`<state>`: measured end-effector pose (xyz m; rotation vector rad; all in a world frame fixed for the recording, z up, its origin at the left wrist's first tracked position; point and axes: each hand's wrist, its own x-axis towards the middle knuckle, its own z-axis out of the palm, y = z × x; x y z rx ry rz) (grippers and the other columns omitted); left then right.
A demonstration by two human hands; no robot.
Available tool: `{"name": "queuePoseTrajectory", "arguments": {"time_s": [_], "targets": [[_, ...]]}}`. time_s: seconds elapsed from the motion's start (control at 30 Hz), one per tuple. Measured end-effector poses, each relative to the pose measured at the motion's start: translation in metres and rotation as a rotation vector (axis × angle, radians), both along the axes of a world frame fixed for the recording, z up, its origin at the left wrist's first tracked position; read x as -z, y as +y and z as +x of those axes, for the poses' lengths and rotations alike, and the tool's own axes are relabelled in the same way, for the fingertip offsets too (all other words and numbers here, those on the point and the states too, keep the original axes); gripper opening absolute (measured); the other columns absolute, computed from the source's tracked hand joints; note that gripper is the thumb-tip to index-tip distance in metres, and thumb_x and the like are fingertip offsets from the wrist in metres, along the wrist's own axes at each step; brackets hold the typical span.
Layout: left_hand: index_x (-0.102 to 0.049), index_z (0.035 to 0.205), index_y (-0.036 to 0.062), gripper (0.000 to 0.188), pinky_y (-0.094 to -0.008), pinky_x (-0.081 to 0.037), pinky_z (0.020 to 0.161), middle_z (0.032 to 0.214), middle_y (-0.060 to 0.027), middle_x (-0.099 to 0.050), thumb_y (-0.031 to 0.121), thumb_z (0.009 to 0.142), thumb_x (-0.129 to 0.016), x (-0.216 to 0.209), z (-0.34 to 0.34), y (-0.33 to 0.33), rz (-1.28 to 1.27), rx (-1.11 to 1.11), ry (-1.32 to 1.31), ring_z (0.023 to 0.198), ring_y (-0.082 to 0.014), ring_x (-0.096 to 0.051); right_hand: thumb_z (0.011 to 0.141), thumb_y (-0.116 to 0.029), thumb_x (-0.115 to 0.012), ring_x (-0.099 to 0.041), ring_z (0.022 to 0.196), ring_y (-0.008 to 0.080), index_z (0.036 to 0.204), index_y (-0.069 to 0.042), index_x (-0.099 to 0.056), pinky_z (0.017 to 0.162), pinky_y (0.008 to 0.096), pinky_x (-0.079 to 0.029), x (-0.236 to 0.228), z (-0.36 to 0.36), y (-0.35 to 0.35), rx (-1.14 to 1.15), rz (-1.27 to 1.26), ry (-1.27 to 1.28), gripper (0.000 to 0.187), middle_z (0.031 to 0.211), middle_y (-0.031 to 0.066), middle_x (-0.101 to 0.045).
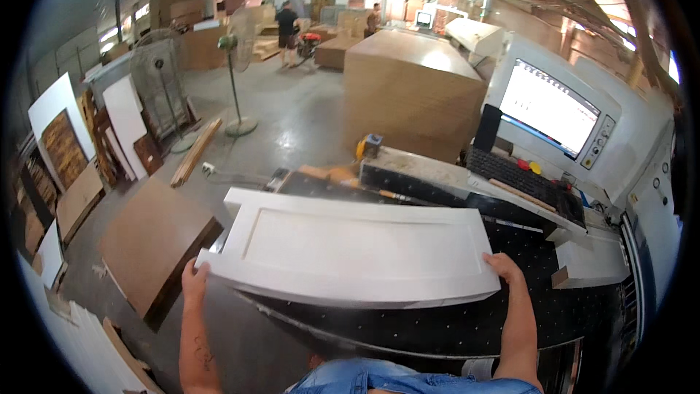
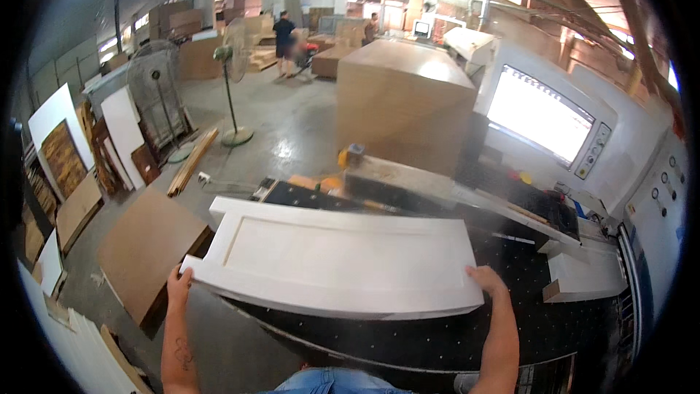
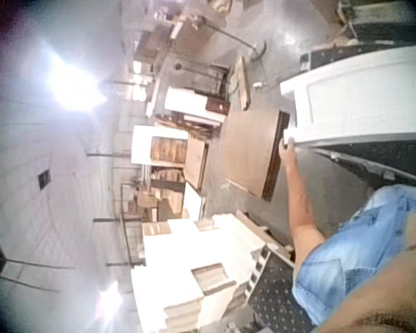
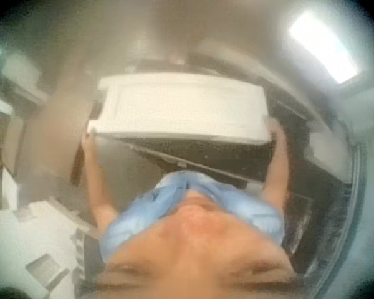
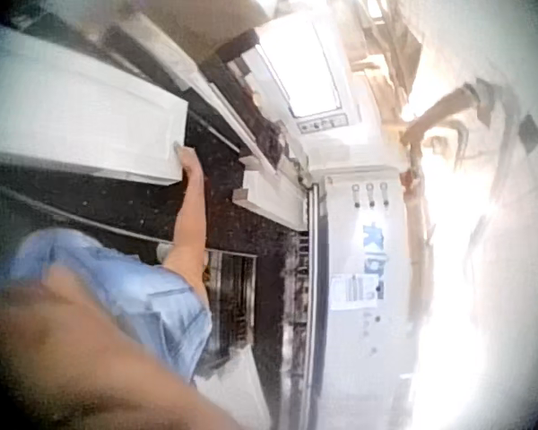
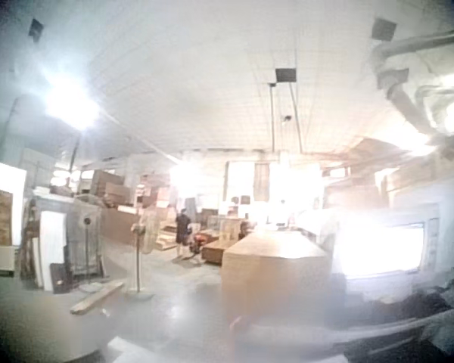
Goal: The person picks up a white wooden panel from a stack, places it on a machine worktable, and uses a ruler and a marking tool to measure and mark the wood.
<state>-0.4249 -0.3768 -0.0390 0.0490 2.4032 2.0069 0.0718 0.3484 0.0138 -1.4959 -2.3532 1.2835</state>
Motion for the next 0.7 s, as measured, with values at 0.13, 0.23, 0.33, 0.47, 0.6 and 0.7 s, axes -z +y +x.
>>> {"name": "queuePoseTrajectory", "arguments": {"time_s": [0.13, 0.23, 0.33, 0.47, 0.6, 0.7], "targets": [[-0.056, 0.136, -0.0003, 0.053, -0.0293, -0.049, 0.067, 0.097, -0.0048, -0.062, 0.021, 0.092, -0.074, 0.010, -0.039, -0.034, 0.005, 0.001, -0.154, 0.077, -0.0137, -0.059, 0.097, -0.045, -0.068, -0.071, 0.087, 0.0204, 0.111, 0.009, -0.073, 0.080, 0.0362, -0.055, -0.021, -0.014, -0.034, -0.074, -0.113, 0.048, 0.056, 0.098, 0.0145, -0.076], [-0.045, 0.147, -0.0023, 0.070, -0.0395, -0.056, 0.080, 0.123, -0.0175, -0.066, 0.028, 0.092, -0.076, -0.031, -0.070, -0.056, -0.246, 0.201, -0.297, 0.096, -0.0266, -0.067, 0.096, -0.045, -0.070, -0.070, 0.086, 0.0189, 0.113, 0.011, -0.070, 0.079, 0.0342, -0.055, -0.051, -0.027, -0.054, -0.083, -0.117, -0.091, 0.058, 0.098, 0.0149, -0.075], [-0.047, 0.147, -0.0030, 0.071, -0.0401, -0.056, 0.083, 0.125, -0.0199, -0.067, 0.031, 0.092, -0.077, -0.065, -0.118, -0.031, -0.605, 0.143, -0.017, 0.100, -0.0287, -0.068, 0.095, -0.046, -0.070, -0.069, 0.087, 0.0198, 0.115, 0.011, -0.070, 0.079, 0.0341, -0.055, -0.035, -0.026, -0.037, -0.102, 0.059, 0.019, 0.060, 0.098, 0.0144, -0.074], [-0.052, 0.143, -0.0034, 0.071, -0.0404, -0.055, 0.089, 0.124, -0.0223, -0.069, 0.036, 0.090, -0.078, -0.094, -0.156, 0.056, -0.555, 0.332, 0.171, 0.105, -0.0301, -0.069, 0.095, -0.052, -0.070, -0.065, 0.082, 0.0195, 0.114, 0.004, -0.073, 0.075, 0.0369, -0.053, -0.022, -0.050, -0.029, -0.003, 0.272, 0.021, 0.059, 0.095, 0.0116, -0.074], [-0.056, 0.140, -0.0005, 0.069, -0.0457, -0.050, 0.101, 0.128, -0.0237, -0.066, 0.042, 0.089, -0.075, -0.074, -0.177, 0.147, -0.688, 0.373, 0.448, 0.120, -0.0376, -0.064, 0.095, -0.060, -0.063, -0.073, 0.101, 0.0292, 0.112, 0.003, -0.075, 0.088, 0.0397, -0.055, -0.040, -0.085, -0.067, 0.182, 0.186, -0.070, 0.067, 0.106, 0.0200, -0.076], [-0.059, 0.138, 0.0014, 0.066, -0.0475, -0.046, 0.107, 0.132, -0.0226, -0.065, 0.044, 0.089, -0.073, -0.088, -0.164, 0.205, -0.715, 0.406, 0.569, 0.127, -0.0387, -0.058, 0.094, -0.061, -0.063, -0.073, 0.103, 0.0330, 0.110, 0.002, -0.076, 0.090, 0.0413, -0.055, -0.022, -0.070, -0.052, 0.239, 0.302, -0.155, 0.066, 0.107, 0.0224, -0.076]]}}
